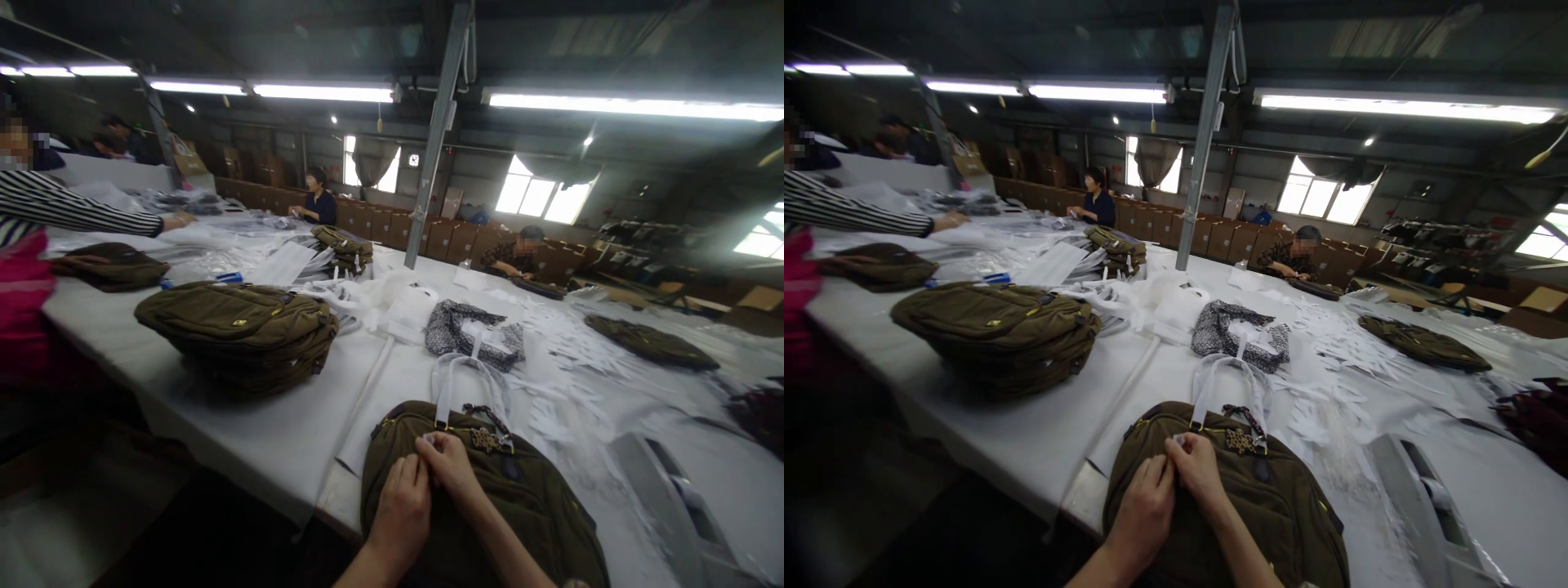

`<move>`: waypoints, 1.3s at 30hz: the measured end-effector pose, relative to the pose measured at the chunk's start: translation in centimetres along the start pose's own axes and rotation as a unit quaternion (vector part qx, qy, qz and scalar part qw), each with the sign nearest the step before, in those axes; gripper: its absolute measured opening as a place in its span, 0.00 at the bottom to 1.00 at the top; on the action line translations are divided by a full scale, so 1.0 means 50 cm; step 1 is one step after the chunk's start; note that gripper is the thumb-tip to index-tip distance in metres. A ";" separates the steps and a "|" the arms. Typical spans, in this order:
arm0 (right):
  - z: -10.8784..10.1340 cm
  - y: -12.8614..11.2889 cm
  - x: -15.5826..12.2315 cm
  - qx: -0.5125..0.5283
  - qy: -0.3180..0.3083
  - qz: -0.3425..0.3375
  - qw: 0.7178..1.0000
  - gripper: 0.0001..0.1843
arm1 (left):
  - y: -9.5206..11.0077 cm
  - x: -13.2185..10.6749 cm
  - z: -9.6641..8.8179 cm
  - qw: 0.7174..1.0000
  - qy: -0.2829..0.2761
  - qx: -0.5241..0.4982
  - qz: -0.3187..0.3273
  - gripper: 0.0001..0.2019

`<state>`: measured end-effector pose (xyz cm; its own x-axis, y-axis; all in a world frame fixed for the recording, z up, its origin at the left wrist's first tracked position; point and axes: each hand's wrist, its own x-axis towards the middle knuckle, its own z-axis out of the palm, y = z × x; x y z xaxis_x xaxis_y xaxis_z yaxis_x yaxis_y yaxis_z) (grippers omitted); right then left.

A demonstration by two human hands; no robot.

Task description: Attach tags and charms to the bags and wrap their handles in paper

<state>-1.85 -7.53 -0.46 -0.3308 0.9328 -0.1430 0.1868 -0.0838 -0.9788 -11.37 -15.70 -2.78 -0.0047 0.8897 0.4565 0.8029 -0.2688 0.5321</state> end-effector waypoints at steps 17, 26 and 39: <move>-0.012 0.034 -0.026 0.160 0.005 -0.046 0.986 0.19 | -0.026 0.043 -0.038 0.945 -0.049 -0.277 -0.167 0.05; -0.012 0.034 -0.033 0.170 0.012 -0.051 0.984 0.20 | -0.028 0.047 -0.038 0.948 -0.071 -0.268 -0.157 0.08; -0.100 0.002 -0.057 0.024 0.130 -0.062 0.989 0.31 | -0.027 0.036 -0.028 0.947 -0.056 -0.270 -0.162 0.14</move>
<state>3.74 -8.45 0.59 -0.0983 0.9950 0.0155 0.1141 0.0268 -0.9931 -13.30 -14.25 -1.68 -0.1112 0.9834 0.1433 0.3470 -0.0967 0.9329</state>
